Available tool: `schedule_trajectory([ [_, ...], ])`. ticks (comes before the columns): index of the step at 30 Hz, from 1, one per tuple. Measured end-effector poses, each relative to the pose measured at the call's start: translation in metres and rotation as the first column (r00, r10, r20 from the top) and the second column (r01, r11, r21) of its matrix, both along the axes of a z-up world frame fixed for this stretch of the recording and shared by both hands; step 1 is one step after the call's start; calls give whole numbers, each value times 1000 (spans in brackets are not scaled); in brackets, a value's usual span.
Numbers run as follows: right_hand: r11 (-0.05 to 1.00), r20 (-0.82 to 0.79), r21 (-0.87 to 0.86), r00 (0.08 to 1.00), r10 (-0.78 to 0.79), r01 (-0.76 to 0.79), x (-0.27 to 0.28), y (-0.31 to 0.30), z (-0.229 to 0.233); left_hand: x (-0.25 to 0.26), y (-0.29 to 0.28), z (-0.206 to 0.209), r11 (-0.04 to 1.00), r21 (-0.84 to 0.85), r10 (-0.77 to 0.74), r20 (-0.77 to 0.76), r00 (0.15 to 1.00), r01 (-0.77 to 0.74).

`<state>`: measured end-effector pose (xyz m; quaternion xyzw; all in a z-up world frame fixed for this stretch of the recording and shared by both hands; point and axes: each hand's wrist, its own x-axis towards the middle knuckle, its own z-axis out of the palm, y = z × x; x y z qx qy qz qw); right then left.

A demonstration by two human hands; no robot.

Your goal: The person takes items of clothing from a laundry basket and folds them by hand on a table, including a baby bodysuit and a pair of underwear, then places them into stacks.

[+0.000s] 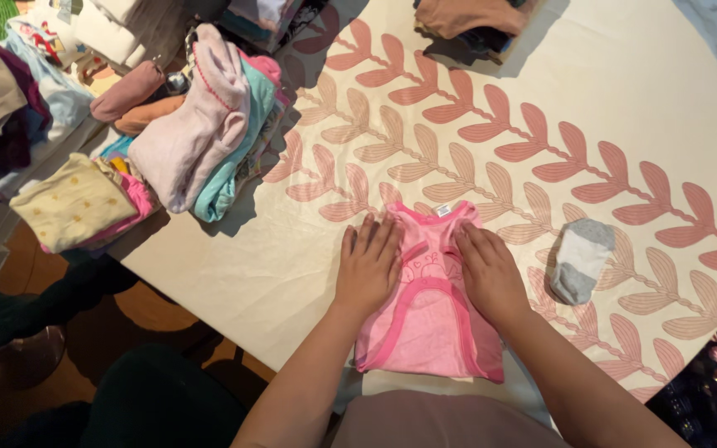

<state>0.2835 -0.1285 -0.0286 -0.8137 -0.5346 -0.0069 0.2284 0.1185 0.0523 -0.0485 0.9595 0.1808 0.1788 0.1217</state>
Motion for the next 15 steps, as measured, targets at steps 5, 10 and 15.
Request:
schedule_trajectory([
  [5, 996, 76, -83, 996, 39, -32, 2, -5, 3, -4, 4, 0, 1000, -7, 1, -41, 999, -1],
  [10, 992, 117, -103, 990, 79, -67, 1, -18, 7, -16, 2, 0, 988, -16, -152, -61, 987, 151],
  [15, 998, -90, 56, 995, -38, 43, -2, -35, 6, -6, -6, 9, 990, -39, -137, -1, 991, 137],
])
